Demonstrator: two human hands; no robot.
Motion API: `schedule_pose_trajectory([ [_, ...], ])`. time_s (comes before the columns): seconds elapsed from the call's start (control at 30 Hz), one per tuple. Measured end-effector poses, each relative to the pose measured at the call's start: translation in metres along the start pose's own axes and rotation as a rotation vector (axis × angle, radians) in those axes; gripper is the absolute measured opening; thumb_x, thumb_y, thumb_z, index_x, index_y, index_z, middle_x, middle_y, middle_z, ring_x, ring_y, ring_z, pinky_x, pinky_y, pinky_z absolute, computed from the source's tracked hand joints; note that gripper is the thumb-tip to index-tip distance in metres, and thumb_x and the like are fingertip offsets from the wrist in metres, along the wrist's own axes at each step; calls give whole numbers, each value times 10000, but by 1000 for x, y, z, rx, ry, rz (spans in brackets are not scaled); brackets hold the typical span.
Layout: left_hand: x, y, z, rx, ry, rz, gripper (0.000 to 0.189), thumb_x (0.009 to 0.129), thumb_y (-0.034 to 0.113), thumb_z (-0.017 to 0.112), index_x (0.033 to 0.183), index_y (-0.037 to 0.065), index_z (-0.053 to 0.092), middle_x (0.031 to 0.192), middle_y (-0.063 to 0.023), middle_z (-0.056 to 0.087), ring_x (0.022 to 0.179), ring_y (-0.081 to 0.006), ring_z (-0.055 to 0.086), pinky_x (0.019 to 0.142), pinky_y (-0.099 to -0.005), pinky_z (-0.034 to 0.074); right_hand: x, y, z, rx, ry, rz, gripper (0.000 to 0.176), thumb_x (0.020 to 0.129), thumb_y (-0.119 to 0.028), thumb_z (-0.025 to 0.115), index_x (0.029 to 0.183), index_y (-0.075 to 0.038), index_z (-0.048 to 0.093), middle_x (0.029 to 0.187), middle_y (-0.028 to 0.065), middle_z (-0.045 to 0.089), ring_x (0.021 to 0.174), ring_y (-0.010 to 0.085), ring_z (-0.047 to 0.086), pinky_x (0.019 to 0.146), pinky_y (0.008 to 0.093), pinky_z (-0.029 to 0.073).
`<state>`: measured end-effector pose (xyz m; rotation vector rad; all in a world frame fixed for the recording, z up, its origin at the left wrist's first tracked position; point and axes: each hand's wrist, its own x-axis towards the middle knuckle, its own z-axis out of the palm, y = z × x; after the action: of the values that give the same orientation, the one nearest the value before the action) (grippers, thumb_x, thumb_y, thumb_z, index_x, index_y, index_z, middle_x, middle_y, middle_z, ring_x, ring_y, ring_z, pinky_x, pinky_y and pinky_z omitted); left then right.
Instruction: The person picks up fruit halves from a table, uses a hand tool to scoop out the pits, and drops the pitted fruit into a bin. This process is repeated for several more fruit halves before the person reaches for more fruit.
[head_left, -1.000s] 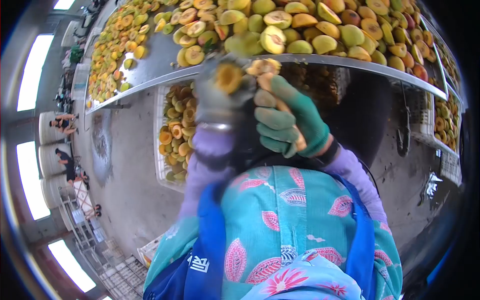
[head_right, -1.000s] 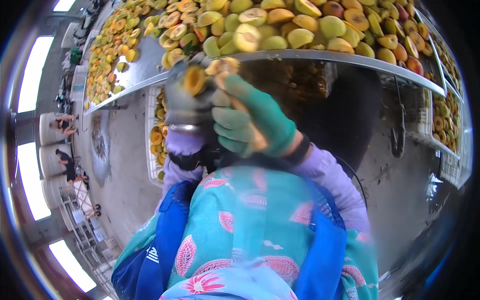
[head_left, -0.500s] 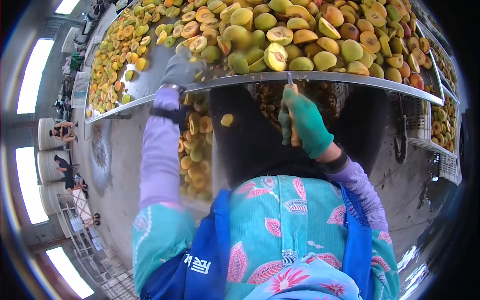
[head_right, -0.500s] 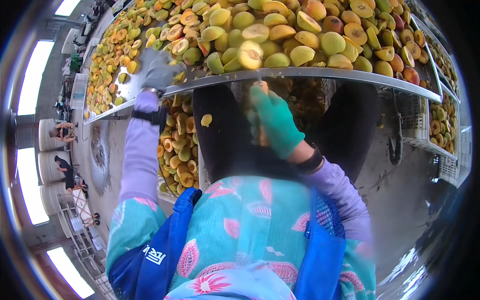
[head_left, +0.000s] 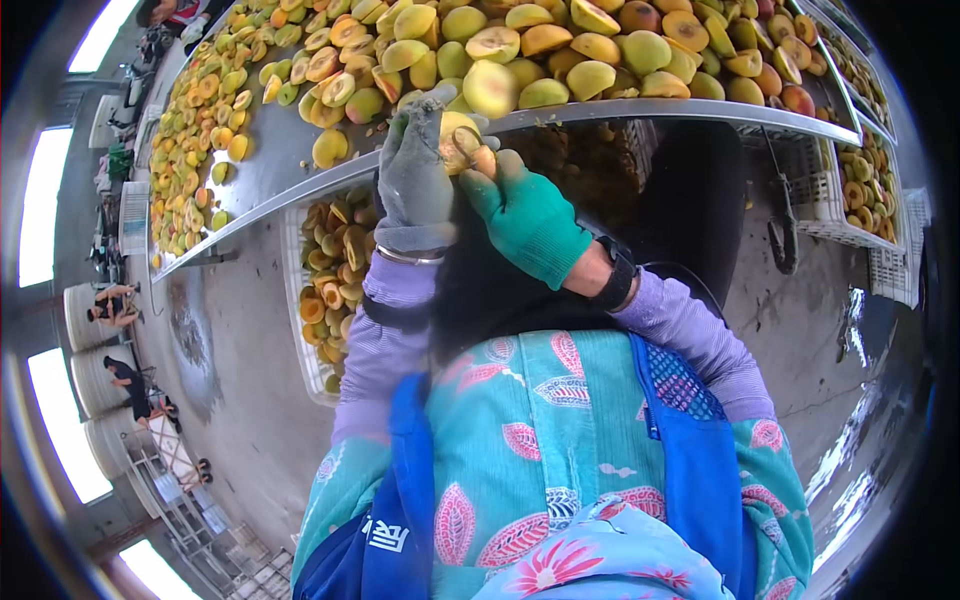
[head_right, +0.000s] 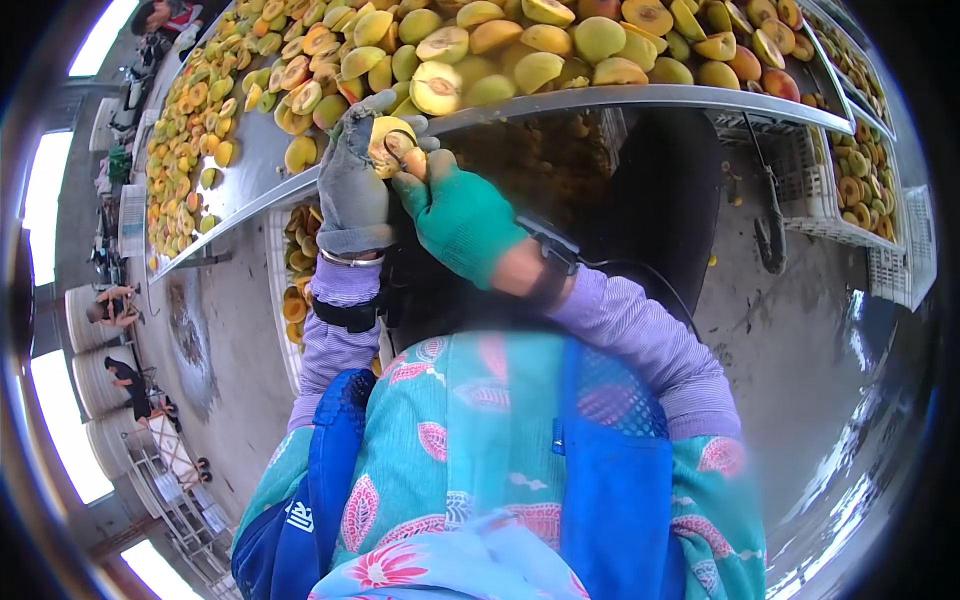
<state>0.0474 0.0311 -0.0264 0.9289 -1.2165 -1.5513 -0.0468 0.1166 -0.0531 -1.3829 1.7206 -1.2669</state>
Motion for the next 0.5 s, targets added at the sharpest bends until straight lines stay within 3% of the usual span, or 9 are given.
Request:
schedule_pose_trajectory([
  [0.1, 1, -7, 2, 192, 132, 137, 352, 997, 269, 448, 1143, -27, 569, 946, -173, 658, 788, -266, 676, 692, -338, 568, 1, -1, -2, 49, -41, 23, 350, 951, -349, 531, 941, -3, 479, 709, 263, 602, 683, 470, 589, 559, 527, 439],
  [0.2, -10, -1, 19, 96, 185, 85, 338, 1003, 253, 455, 1103, -39, 590, 923, -156, 659, 762, -245, 675, 665, -320, 564, 0, 4, 3, 110, -71, 58, 393, 960, -376, 504, 967, 16, 489, 733, 274, 607, 711, 474, 594, 597, 535, 447],
  [0.23, -9, -5, 18, 2, 103, 56, 305, 996, 223, 467, 1068, -42, 599, 922, -149, 665, 794, -227, 673, 680, -295, 558, -1, 6, 4, 129, -73, 73, 395, 962, -376, 501, 970, 19, 493, 743, 278, 607, 723, 476, 594, 606, 534, 448],
  [0.33, 0, -13, 19, -73, 90, -1, 265, 970, 240, 532, 979, -8, 624, 775, -96, 645, 661, -144, 602, 586, -252, 507, 4, 13, -11, 163, -144, 51, 387, 965, -363, 497, 999, 22, 509, 764, 285, 604, 737, 473, 592, 618, 523, 450],
  [0.37, 1, -5, 10, 42, -58, -20, 283, 968, 227, 502, 1022, -36, 593, 906, -157, 674, 732, -227, 668, 677, -325, 557, 8, 14, -20, 173, -211, 21, 388, 963, -363, 502, 1039, 16, 517, 791, 287, 607, 749, 467, 590, 620, 511, 449],
  [0.47, 10, 14, -3, 322, -216, 67, 277, 961, 227, 511, 1016, -32, 592, 906, -161, 673, 707, -235, 664, 663, -345, 557, 8, 8, -11, 167, -167, -50, 381, 958, -366, 511, 1032, 8, 535, 805, 282, 610, 741, 459, 592, 616, 500, 451],
  [0.5, 10, 25, 7, 156, -120, -175, 263, 966, 202, 486, 1023, -35, 585, 900, -167, 673, 724, -247, 668, 662, -341, 565, 4, -5, -1, 377, -141, 95, 376, 960, -382, 502, 978, -9, 545, 746, 196, 608, 650, 369, 596, 565, 458, 461],
])
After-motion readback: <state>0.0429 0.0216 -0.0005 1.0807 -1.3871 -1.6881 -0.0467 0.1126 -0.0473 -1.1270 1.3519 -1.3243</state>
